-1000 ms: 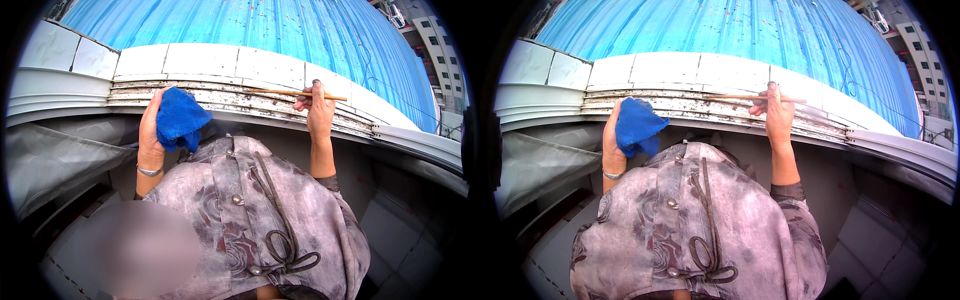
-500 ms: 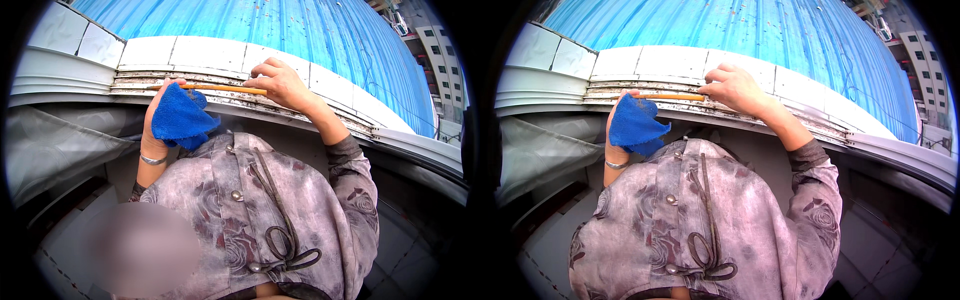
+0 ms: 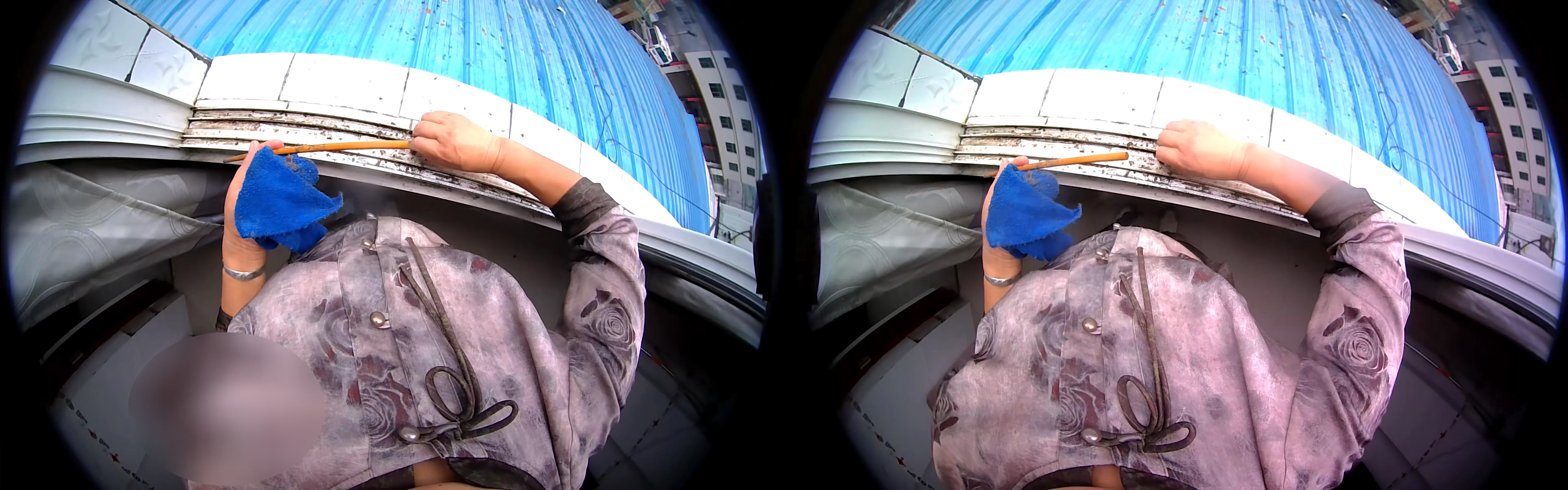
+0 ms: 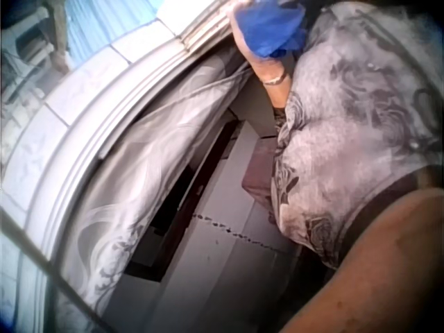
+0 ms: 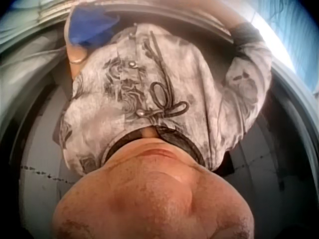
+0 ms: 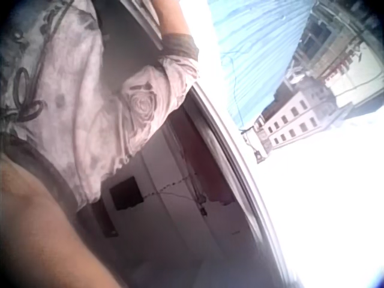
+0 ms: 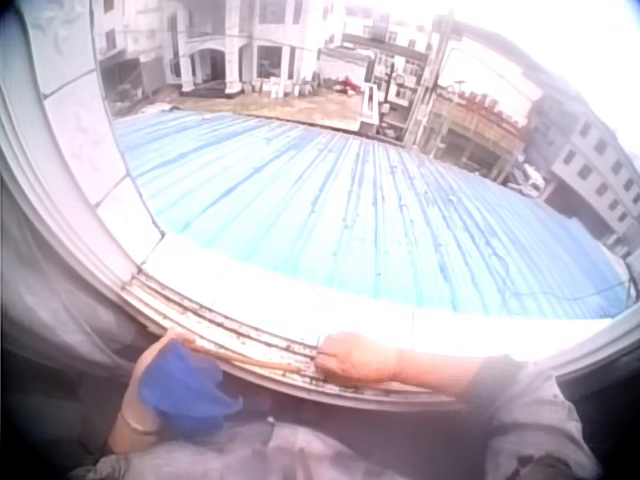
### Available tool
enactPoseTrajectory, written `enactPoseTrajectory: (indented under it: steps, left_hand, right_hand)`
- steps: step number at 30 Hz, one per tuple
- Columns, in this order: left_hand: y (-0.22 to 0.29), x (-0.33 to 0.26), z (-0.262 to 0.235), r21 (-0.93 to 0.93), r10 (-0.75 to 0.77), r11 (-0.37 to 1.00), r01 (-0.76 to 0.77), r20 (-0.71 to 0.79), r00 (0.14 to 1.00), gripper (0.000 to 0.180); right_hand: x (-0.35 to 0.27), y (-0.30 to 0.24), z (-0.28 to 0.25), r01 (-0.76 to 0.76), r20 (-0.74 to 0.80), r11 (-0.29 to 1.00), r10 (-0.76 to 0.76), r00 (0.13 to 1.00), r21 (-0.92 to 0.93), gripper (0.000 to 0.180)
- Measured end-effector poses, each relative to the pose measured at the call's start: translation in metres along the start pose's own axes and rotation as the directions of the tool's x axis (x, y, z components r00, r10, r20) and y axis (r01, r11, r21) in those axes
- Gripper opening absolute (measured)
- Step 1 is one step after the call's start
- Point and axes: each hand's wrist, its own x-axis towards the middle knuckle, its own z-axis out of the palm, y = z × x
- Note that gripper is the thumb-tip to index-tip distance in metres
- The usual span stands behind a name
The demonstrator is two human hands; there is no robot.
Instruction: The person cleans a window track using a blue cloth and a thin wooden stick. They scrape debris from the track with the stick and wipe the loosened dirt with the cloth, repeating this process along the length of the track.
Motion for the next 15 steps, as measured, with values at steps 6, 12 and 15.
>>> enactPoseTrajectory:
  steps: [6,12,15]
  left_hand:
    - [0.002,0.002,-0.016,0.005,0.051,0.999,-0.051,0.033,0.998,0.036]
    - [0.004,0.004,-0.015,-0.039,0.024,0.999,-0.022,0.053,0.998,0.035]
    - [0.002,0.004,-0.015,-0.049,0.011,0.999,-0.006,0.095,0.995,0.036]
  right_hand:
    - [-0.024,0.076,-0.055,-0.757,-0.370,0.528,0.664,0.650,-0.384,0.014]
    - [-0.036,0.016,-0.048,-0.378,-0.157,0.925,0.367,0.917,-0.045,0.018]
    - [-0.053,-0.012,-0.040,-0.263,0.083,0.964,0.259,0.962,0.041,0.020]
